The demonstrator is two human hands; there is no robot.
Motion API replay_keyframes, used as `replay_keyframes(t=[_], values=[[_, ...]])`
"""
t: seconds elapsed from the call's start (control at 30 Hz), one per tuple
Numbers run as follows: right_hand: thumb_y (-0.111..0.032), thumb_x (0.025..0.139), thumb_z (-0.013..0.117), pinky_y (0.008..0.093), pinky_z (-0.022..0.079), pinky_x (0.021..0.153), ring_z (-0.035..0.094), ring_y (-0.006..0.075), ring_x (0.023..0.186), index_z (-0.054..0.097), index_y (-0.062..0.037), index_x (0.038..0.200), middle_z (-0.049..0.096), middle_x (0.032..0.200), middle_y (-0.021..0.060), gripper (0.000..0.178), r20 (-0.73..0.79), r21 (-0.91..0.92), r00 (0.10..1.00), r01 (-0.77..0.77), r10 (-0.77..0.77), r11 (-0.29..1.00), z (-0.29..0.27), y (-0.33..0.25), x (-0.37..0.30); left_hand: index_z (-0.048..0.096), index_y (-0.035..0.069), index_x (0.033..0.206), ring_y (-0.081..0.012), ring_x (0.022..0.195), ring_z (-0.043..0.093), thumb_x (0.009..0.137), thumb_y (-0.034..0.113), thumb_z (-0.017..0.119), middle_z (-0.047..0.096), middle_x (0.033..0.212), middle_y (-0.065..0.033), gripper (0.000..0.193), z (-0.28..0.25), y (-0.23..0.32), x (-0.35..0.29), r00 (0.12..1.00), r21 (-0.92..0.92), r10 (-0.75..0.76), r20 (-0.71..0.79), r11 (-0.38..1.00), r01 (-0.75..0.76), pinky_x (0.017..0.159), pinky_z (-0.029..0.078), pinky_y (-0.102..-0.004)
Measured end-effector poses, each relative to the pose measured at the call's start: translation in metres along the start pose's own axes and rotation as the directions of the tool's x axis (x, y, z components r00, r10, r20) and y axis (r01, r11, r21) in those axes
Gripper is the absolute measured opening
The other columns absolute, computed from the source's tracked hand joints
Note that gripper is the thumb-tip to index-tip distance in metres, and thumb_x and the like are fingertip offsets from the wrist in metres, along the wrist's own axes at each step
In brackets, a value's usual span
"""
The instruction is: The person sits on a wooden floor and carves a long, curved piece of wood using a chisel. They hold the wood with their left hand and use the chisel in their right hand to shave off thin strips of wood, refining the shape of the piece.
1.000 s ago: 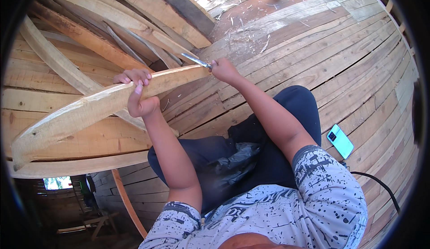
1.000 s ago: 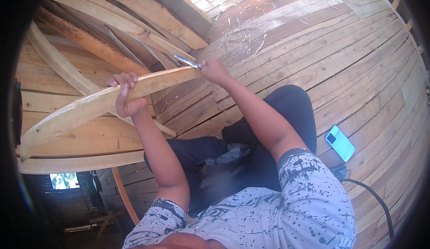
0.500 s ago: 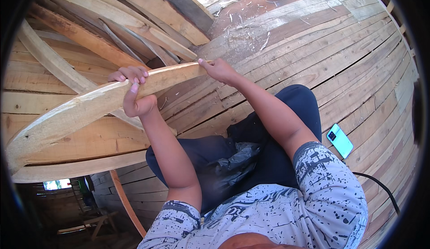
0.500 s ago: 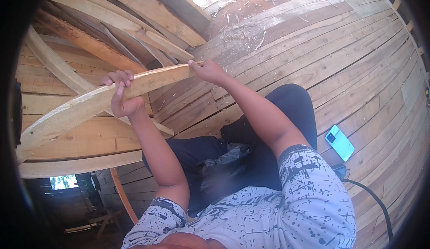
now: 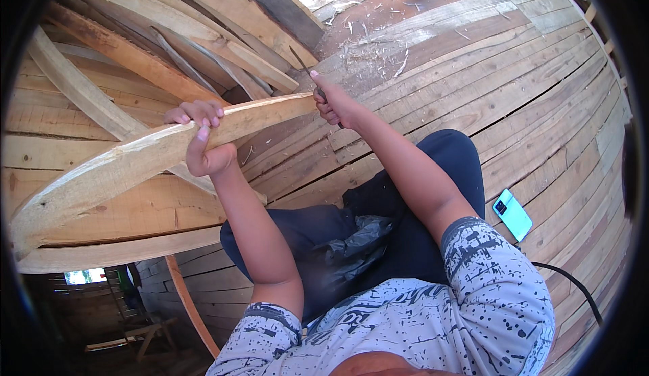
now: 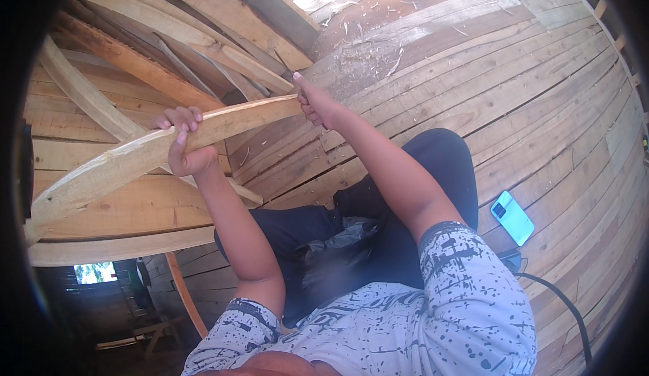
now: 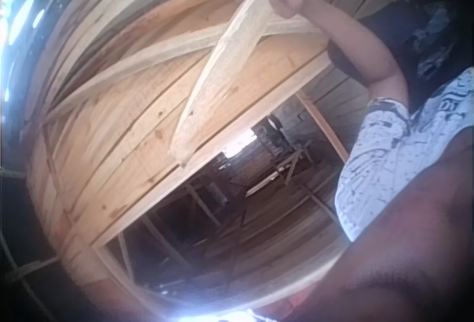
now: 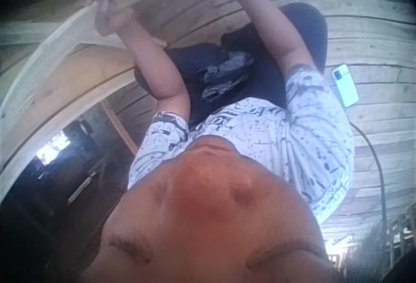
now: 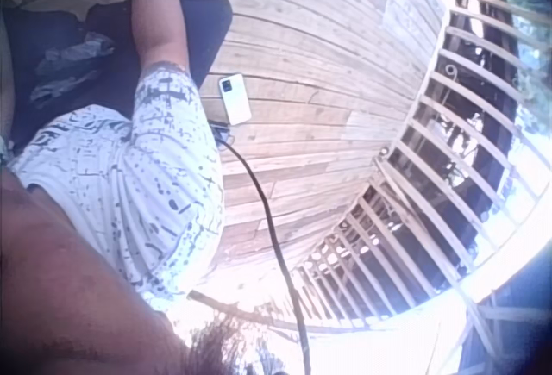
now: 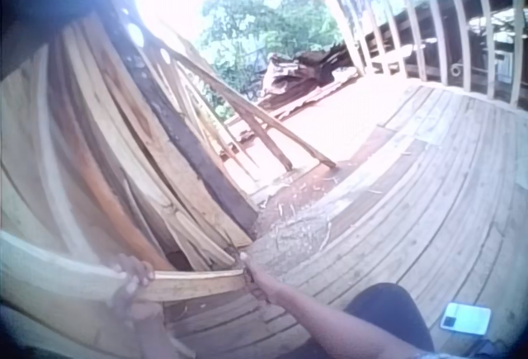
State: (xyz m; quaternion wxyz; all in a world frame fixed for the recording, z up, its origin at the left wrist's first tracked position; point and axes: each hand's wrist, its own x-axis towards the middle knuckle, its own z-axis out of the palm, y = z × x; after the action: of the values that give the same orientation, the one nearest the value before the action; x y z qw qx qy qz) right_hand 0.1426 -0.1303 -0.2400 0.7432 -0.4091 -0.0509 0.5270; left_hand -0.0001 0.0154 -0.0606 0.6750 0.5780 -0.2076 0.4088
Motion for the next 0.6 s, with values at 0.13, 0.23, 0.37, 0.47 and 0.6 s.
replay_keyframes(t=[0.13, 0.23, 0.37, 0.47, 0.6], values=[[-0.056, 0.094, 0.055, 0.0322, 0.035, 0.044, 0.043, 0.0165, 0.044, 0.057, -0.0069, 0.073, 0.048, 0.053, 0.0041, 0.054, -0.158, -0.684, 0.270, 0.664, -0.950, 0.302, -0.020, 0.010, 0.012, 0.046, 0.009, 0.100, -0.0180, 0.069, 0.046, 0.070, 0.001, 0.057, 0.046, 0.074, -0.0063, 0.033, 0.002, -0.003, 0.002, 1.000, -0.015, -0.001, -0.004, 1.000, 0.001, 0.072, 0.043, -0.0374], [-0.050, 0.094, 0.058, 0.0388, 0.048, 0.057, 0.062, 0.0264, 0.058, 0.066, -0.0042, 0.087, 0.062, 0.063, 0.0120, 0.047, -0.106, -0.856, 0.352, 0.443, -0.930, 0.265, -0.015, -0.010, -0.005, 0.046, 0.009, 0.100, -0.0185, 0.069, 0.047, 0.070, 0.001, 0.057, 0.047, 0.075, -0.0065, 0.033, -0.006, 0.002, 0.000, 1.000, 0.015, 0.003, -0.008, 1.000, -0.003, 0.072, 0.043, -0.0377], [-0.034, 0.096, 0.053, 0.0470, 0.052, 0.080, 0.068, 0.0403, 0.093, 0.065, -0.0019, 0.107, 0.071, 0.092, 0.0221, 0.036, -0.421, -0.857, 0.434, 0.096, -0.796, 0.505, -0.026, -0.043, -0.011, 0.046, 0.009, 0.100, -0.0191, 0.071, 0.048, 0.070, 0.000, 0.056, 0.048, 0.076, -0.0070, 0.033, 0.004, 0.000, -0.001, 1.000, -0.003, -0.013, 0.004, 1.000, 0.013, 0.073, 0.044, -0.0380], [-0.026, 0.094, 0.052, 0.0449, 0.051, 0.083, 0.067, 0.0392, 0.095, 0.064, -0.0004, 0.112, 0.070, 0.096, 0.0233, 0.033, -0.426, -0.844, 0.426, 0.130, -0.798, 0.520, -0.046, -0.055, -0.017, 0.046, 0.009, 0.100, -0.0191, 0.071, 0.049, 0.070, 0.001, 0.055, 0.049, 0.076, -0.0071, 0.033, 0.007, -0.001, -0.001, 1.000, -0.001, -0.009, 0.021, 1.000, 0.009, 0.073, 0.044, -0.0381], [-0.019, 0.090, 0.058, 0.0419, 0.052, 0.084, 0.068, 0.0355, 0.093, 0.064, -0.0021, 0.118, 0.070, 0.096, 0.0229, 0.033, -0.350, -0.800, 0.537, 0.256, -0.767, 0.543, -0.050, -0.058, -0.026, 0.046, 0.009, 0.100, -0.0187, 0.070, 0.048, 0.070, 0.002, 0.056, 0.049, 0.076, -0.0065, 0.033, 0.005, 0.000, -0.002, 1.000, -0.009, 0.000, 0.030, 1.000, 0.001, 0.072, 0.044, -0.0379]])
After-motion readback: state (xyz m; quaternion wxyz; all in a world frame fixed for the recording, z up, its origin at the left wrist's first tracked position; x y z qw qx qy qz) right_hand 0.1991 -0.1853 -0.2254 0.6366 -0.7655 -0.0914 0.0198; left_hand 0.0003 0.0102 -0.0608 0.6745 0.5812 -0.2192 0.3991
